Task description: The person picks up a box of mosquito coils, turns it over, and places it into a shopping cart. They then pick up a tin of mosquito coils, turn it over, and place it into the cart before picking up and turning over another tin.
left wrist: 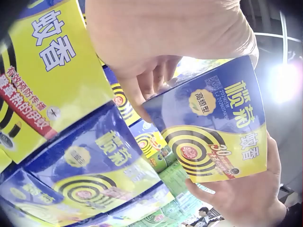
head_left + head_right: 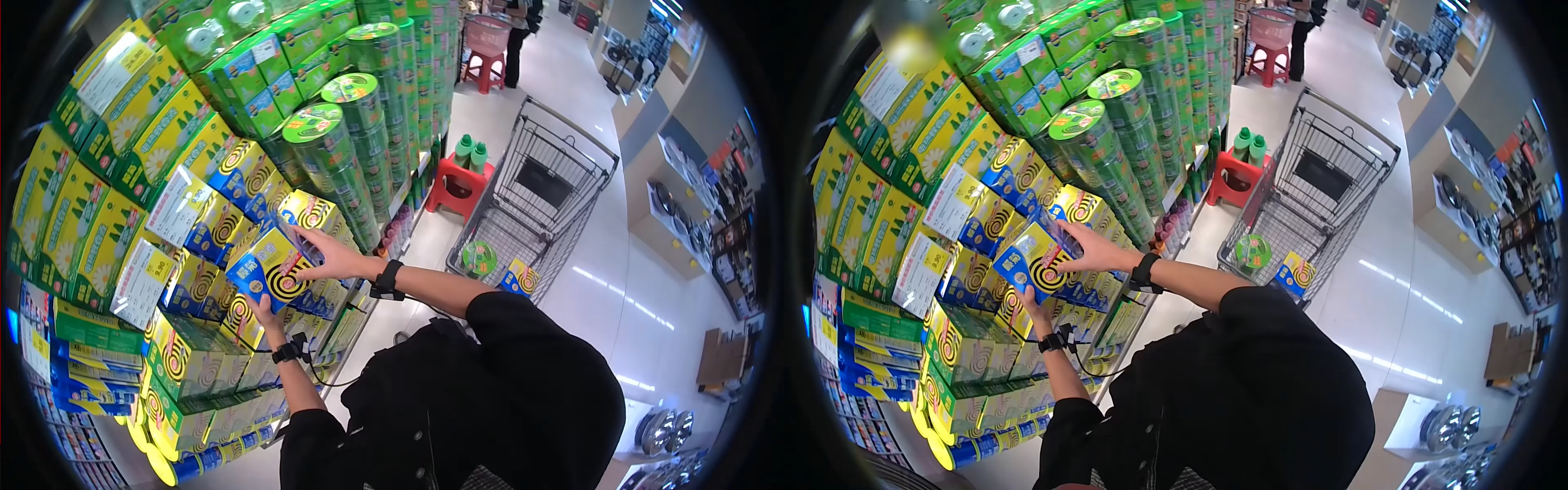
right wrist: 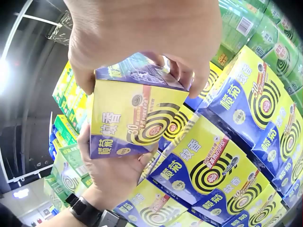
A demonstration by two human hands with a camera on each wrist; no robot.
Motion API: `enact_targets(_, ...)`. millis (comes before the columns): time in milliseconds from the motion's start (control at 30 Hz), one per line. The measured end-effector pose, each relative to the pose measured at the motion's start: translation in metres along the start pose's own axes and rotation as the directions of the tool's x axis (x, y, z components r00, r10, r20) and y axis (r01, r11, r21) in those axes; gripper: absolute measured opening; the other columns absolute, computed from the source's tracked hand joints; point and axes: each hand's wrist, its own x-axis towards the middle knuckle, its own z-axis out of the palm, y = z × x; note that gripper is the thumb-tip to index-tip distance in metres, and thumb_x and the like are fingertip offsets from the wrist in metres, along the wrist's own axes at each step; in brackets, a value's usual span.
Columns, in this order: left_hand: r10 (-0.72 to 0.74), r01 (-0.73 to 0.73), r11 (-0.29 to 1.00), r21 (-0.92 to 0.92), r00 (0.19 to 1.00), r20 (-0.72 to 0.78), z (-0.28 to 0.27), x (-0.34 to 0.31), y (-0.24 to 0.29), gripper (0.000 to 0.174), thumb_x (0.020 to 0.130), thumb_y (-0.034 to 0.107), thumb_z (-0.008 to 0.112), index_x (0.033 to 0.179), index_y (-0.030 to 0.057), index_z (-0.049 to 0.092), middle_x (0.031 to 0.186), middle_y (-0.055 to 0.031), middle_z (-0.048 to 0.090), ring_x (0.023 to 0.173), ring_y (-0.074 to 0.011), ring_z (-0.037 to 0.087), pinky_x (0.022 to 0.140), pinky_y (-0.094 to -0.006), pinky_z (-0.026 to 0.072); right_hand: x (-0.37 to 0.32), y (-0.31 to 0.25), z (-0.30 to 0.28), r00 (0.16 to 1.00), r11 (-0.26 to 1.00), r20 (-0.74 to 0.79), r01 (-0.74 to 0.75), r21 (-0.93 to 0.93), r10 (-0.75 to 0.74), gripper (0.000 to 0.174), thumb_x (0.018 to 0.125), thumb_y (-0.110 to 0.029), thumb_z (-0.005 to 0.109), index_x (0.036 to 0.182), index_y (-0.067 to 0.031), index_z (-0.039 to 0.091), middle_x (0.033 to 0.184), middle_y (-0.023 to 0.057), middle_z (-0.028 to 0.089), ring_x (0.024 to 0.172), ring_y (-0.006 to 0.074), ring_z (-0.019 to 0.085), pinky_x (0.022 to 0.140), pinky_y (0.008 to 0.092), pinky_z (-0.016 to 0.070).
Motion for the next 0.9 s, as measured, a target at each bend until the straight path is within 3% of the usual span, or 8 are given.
enact_targets(167, 0.029, -0.016, 0.992, 0.122, 0.993, -0.112, 0.016, -0.038, -0.019, 0.09, 0.08, 0.03, 0.07, 0.152, -0.0025, 0.026, 0.138, -0.0167, 0.05, 0.122, -0.0303, 0.052, 0.105, -0.0416, 0.0418, -0.044, -0.008, -0.021, 0.999, 0.999, -0.041, -0.011, 0.049, 0.013, 0.104, 0.079, -0.044, 0.08, 0.155, -0.0007, 0.024, 0.149, 0.0192, 0.039, 0.136, 0.031, 0.043, 0.111, 0.0404, 0.0362)
enact_targets(267, 0.033, -0.04, 0.987, 0.157, 0.998, 0.048, 0.069, -0.063, 0.01, 0.095, 0.078, 0.034, 0.073, 0.152, -0.0045, 0.027, 0.14, -0.0161, 0.047, 0.125, -0.0294, 0.05, 0.109, -0.0414, 0.038, -0.081, -0.007, -0.035, 0.996, 0.992, -0.062, -0.058, 0.112, 0.066, 0.103, 0.079, -0.038, 0.083, 0.156, -0.0028, 0.024, 0.147, 0.0155, 0.041, 0.133, 0.0241, 0.046, 0.107, 0.0391, 0.0415)
enact_targets(400, -0.074, 0.013, 0.971, 0.24, 0.966, 0.248, 0.108, -0.081, 0.002, 0.097, 0.077, 0.038, 0.079, 0.15, -0.0046, 0.032, 0.141, -0.0143, 0.048, 0.127, -0.0246, 0.049, 0.11, -0.038, 0.0364, -0.14, 0.022, -0.046, 0.967, 0.944, -0.143, -0.161, 0.289, 0.209, 0.101, 0.081, -0.031, 0.082, 0.157, -0.0038, 0.023, 0.144, 0.0131, 0.048, 0.129, 0.0227, 0.051, 0.108, 0.038, 0.0413)
enact_targets(567, -0.3, 0.205, 0.944, 0.26, 0.862, 0.409, 0.165, -0.107, -0.028, 0.086, 0.084, 0.021, 0.075, 0.152, -0.0055, 0.028, 0.146, -0.0162, 0.044, 0.134, -0.0249, 0.045, 0.114, -0.0374, 0.0333, -0.216, 0.049, -0.073, 0.897, 0.892, -0.252, -0.258, 0.37, 0.364, 0.094, 0.084, -0.027, 0.081, 0.154, 0.0016, 0.026, 0.13, 0.0154, 0.059, 0.115, 0.0195, 0.06, 0.095, 0.0335, 0.051)
enact_targets(700, -0.482, 0.366, 0.876, 0.315, 0.688, 0.543, 0.216, -0.125, -0.049, 0.076, 0.091, 0.008, 0.067, 0.154, -0.0017, 0.025, 0.142, -0.0134, 0.049, 0.126, -0.0211, 0.052, 0.106, -0.0338, 0.0425, -0.272, 0.043, -0.11, 0.804, 0.794, -0.282, -0.341, 0.504, 0.524, 0.085, 0.086, -0.026, 0.079, 0.151, 0.004, 0.031, 0.128, 0.0137, 0.06, 0.114, 0.0177, 0.06, 0.096, 0.0315, 0.05)
enact_targets(767, -0.525, 0.384, 0.851, 0.359, 0.607, 0.597, 0.243, -0.133, -0.049, 0.073, 0.094, 0.01, 0.066, 0.154, 0.0011, 0.026, 0.138, -0.0131, 0.051, 0.118, -0.019, 0.057, 0.1, -0.0339, 0.0473, -0.299, 0.062, -0.123, 0.781, 0.777, -0.319, -0.311, 0.547, 0.537, 0.08, 0.089, -0.023, 0.076, 0.15, 0.0032, 0.033, 0.128, 0.0132, 0.06, 0.114, 0.017, 0.06, 0.097, 0.0303, 0.0488)
enact_targets(800, -0.537, 0.371, 0.844, 0.388, 0.572, 0.62, 0.253, -0.135, -0.052, 0.074, 0.094, 0.012, 0.066, 0.154, 0.0013, 0.025, 0.137, -0.0138, 0.052, 0.114, -0.0185, 0.058, 0.098, -0.0338, 0.0485, -0.304, 0.047, -0.136, 0.779, 0.769, -0.344, -0.258, 0.585, 0.524, 0.066, 0.094, -0.023, 0.069, 0.147, 0.0016, 0.04, 0.129, 0.0106, 0.06, 0.114, 0.0166, 0.06, 0.099, 0.0293, 0.0475)
enact_targets(900, -0.572, 0.335, 0.82, 0.464, 0.496, 0.653, 0.281, -0.143, -0.06, 0.072, 0.095, 0.015, 0.066, 0.154, 0.0018, 0.027, 0.134, -0.0152, 0.056, 0.105, -0.018, 0.06, 0.093, -0.0334, 0.0506, -0.334, 0.055, -0.165, 0.734, 0.753, -0.336, -0.352, 0.556, 0.591, 0.053, 0.098, -0.026, 0.063, 0.141, 0.0011, 0.048, 0.128, 0.0074, 0.062, 0.113, 0.0153, 0.06, 0.099, 0.0288, 0.0467)
